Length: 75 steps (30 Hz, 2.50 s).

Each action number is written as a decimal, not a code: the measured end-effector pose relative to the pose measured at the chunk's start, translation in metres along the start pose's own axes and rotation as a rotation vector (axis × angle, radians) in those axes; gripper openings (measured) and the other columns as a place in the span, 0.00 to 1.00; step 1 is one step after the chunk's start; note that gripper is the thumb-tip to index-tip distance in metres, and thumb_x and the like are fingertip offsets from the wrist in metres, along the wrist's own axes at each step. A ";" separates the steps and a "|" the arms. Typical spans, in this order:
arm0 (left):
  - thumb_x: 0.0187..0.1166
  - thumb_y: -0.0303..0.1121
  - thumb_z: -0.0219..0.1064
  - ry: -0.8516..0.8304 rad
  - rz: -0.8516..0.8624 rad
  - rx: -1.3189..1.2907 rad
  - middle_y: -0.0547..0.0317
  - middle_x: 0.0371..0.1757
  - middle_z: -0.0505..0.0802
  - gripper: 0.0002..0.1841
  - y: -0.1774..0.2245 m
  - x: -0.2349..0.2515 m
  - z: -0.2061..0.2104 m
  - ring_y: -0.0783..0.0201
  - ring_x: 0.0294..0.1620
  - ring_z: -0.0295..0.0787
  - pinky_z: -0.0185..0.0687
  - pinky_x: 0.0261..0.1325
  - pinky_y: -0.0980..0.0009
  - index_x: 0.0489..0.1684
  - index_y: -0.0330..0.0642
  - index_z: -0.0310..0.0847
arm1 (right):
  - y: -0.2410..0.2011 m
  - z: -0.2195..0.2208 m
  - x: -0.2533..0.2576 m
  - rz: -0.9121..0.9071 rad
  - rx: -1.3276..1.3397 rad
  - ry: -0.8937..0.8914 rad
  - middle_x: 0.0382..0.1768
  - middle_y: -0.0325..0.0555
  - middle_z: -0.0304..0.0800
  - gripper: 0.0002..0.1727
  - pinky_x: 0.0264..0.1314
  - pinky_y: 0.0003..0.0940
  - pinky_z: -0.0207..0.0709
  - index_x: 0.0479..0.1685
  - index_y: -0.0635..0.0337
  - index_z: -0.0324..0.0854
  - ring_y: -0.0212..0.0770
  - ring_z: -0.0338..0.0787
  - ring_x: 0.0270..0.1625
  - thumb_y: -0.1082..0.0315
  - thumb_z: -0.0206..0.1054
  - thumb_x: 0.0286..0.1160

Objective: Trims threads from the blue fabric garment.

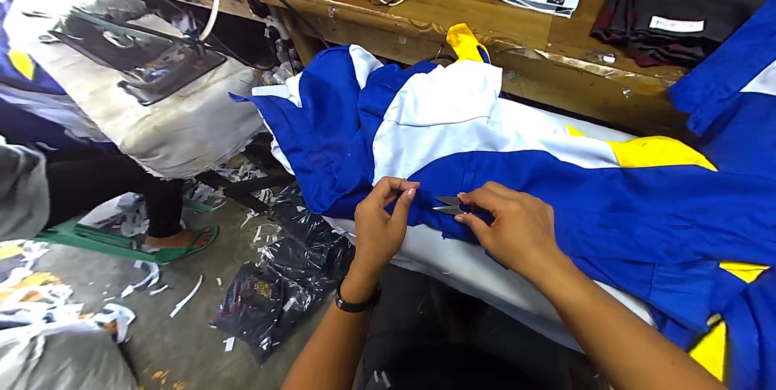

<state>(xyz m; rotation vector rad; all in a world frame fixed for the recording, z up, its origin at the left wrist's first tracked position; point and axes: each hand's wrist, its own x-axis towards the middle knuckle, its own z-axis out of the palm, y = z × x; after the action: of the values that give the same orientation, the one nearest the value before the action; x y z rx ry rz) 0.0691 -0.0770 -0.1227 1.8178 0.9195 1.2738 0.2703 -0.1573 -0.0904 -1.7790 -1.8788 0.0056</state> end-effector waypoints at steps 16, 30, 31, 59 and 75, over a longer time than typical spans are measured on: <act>0.81 0.26 0.67 0.015 -0.026 -0.086 0.59 0.47 0.96 0.04 0.006 0.000 -0.005 0.73 0.48 0.94 0.91 0.55 0.74 0.45 0.37 0.85 | -0.019 -0.006 0.023 -0.084 -0.123 -0.092 0.31 0.44 0.88 0.07 0.33 0.52 0.75 0.37 0.55 0.92 0.49 0.89 0.34 0.62 0.79 0.66; 0.85 0.54 0.62 -0.305 0.043 -0.546 0.77 0.26 0.91 0.18 -0.022 -0.016 -0.083 0.83 0.24 0.85 0.82 0.30 0.84 0.41 0.53 0.91 | -0.023 0.026 0.022 0.229 0.525 -0.207 0.32 0.34 0.82 0.30 0.37 0.42 0.75 0.64 0.49 0.79 0.34 0.79 0.31 0.42 0.75 0.66; 0.85 0.53 0.63 -0.188 0.082 -0.357 0.79 0.27 0.91 0.17 -0.020 -0.020 -0.086 0.86 0.24 0.83 0.79 0.30 0.86 0.39 0.52 0.91 | -0.023 0.031 0.024 0.231 0.512 -0.219 0.32 0.36 0.83 0.31 0.37 0.45 0.75 0.65 0.49 0.79 0.36 0.80 0.32 0.43 0.75 0.67; 0.73 0.21 0.68 0.163 -0.084 -0.260 0.66 0.35 0.95 0.04 0.052 -0.013 0.006 0.76 0.36 0.92 0.90 0.45 0.77 0.37 0.36 0.89 | -0.012 -0.001 -0.021 -0.141 0.442 0.131 0.29 0.39 0.90 0.07 0.29 0.36 0.77 0.34 0.55 0.88 0.34 0.87 0.30 0.64 0.65 0.70; 0.72 0.19 0.68 0.118 0.041 -0.271 0.63 0.39 0.97 0.06 0.063 -0.032 0.032 0.76 0.40 0.94 0.91 0.49 0.78 0.39 0.33 0.91 | -0.015 -0.010 -0.025 -0.187 0.364 0.368 0.24 0.39 0.85 0.11 0.24 0.29 0.72 0.32 0.55 0.88 0.33 0.82 0.25 0.65 0.61 0.75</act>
<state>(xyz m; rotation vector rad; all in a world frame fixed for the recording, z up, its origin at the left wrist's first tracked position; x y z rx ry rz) 0.1012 -0.1399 -0.0906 1.5707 0.7337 1.4675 0.2591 -0.1856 -0.0860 -1.2602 -1.6451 -0.0428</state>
